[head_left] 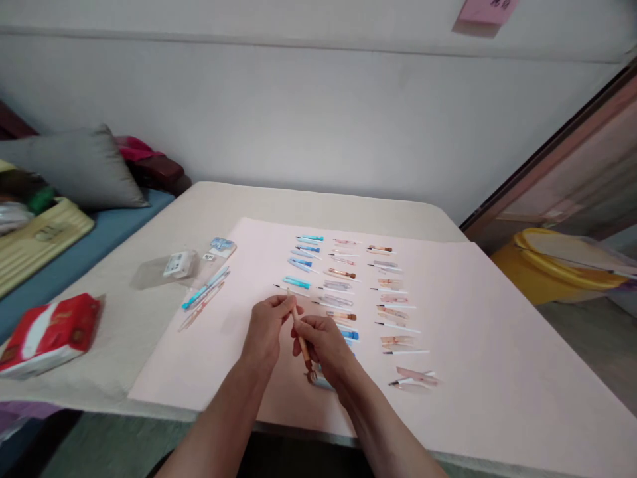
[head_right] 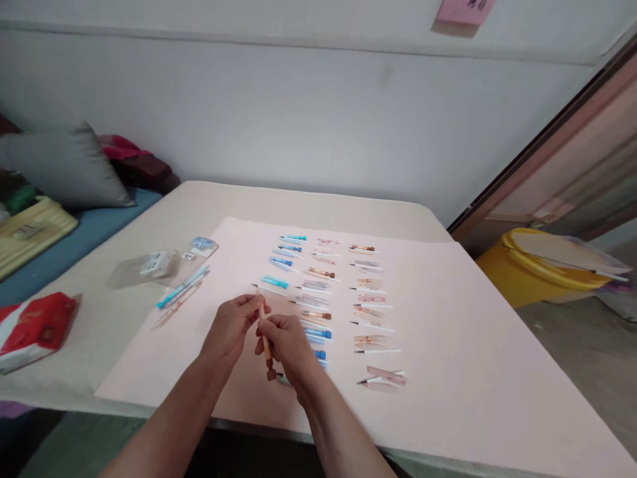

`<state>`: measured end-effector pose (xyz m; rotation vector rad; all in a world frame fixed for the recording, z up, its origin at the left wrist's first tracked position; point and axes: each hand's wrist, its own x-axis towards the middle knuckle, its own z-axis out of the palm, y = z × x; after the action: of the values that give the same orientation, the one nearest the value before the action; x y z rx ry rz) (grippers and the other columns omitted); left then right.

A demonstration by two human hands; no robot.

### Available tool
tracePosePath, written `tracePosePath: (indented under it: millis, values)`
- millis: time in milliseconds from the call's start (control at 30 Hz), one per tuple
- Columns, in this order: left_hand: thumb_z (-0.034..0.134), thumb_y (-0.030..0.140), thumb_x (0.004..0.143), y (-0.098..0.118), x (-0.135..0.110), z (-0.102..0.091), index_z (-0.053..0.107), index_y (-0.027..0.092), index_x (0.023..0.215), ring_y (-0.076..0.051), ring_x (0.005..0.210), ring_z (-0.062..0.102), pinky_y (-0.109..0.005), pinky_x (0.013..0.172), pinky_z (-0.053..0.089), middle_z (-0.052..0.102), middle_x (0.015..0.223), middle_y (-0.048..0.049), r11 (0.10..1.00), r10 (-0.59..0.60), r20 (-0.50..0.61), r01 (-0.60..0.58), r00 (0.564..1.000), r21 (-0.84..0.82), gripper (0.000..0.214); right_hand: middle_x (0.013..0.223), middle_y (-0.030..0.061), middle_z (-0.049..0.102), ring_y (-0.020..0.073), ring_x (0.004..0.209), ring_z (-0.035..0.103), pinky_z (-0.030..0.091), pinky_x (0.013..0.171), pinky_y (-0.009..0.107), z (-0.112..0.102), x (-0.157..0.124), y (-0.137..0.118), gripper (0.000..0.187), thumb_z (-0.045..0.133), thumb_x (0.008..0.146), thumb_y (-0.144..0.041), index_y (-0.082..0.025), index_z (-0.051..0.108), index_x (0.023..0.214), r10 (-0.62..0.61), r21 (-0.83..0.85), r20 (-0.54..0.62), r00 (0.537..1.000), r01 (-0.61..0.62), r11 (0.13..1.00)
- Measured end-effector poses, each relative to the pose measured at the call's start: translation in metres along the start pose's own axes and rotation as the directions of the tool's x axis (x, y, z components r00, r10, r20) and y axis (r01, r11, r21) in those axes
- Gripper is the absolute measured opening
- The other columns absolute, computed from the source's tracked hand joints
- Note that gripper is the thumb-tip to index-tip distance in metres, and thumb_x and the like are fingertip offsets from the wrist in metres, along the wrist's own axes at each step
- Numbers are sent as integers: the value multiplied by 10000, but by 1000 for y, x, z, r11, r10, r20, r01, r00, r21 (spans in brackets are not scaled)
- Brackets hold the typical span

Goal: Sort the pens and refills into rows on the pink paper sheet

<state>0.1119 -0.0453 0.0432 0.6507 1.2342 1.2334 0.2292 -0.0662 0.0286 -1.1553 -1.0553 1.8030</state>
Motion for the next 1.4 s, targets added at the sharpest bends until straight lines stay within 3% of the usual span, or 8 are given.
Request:
tracePosePath:
  millis: [133,233,400,733,833,967,1233,1400]
  values:
    - [647,332,731,4,-1,-2,668,105,885,-149,639,580,-271,596,443,671,846,-132,958,-159,320,225,934,-178,275,448,-17,557,22,297,262,157,314,163,-4,-1,-5,294,587,755,-420,-132,581,697,52,255,91,995,-73,964]
    - [623,305,757,7,-2,-3,654,99,948,-110,523,529,-265,519,437,672,913,-148,927,-174,419,292,891,-236,283,458,-18,554,14,297,244,141,321,161,-7,-3,-8,327,596,748,-452,-126,588,725,108,352,163,981,-160,922]
    - [653,257,736,12,0,-5,652,111,819,-140,610,587,-251,558,460,671,795,-105,927,-169,309,258,936,-273,168,523,2,599,8,311,225,161,331,162,-8,-6,-8,281,571,785,-395,-116,609,772,102,400,293,951,-219,890]
    - [740,301,626,12,0,-3,613,112,597,-117,578,547,-267,652,435,608,605,-43,998,49,81,-45,996,-41,229,503,12,622,20,288,241,199,300,163,-5,-4,-3,223,614,766,-337,-123,604,705,44,268,233,971,-108,957]
    - [681,351,696,16,-2,-4,653,105,717,-148,642,580,-298,697,445,641,694,-80,996,4,171,10,985,-85,248,495,7,609,15,288,245,176,301,154,-7,-3,-4,233,611,774,-343,-120,599,707,47,299,219,975,-113,948]
    - [639,279,746,18,-2,-7,643,106,983,-213,846,608,-329,752,449,662,910,-142,960,-109,395,200,912,-197,293,494,-1,598,4,290,235,172,307,146,-11,-3,-7,241,616,776,-352,-119,591,718,60,372,211,976,-137,918]
    - [668,224,721,11,1,-5,593,111,669,-92,527,525,-255,591,426,616,685,-40,981,-34,340,97,940,-170,146,485,25,609,2,268,244,158,297,149,-12,-2,-5,237,600,799,-320,-98,604,715,50,395,230,972,-140,908]
    - [633,270,757,15,-2,-5,645,115,876,-150,655,591,-285,627,449,653,812,-90,963,-107,372,189,922,-192,196,490,11,601,1,276,243,182,302,144,-13,-3,-7,210,610,788,-302,-105,601,715,56,426,213,975,-144,893]
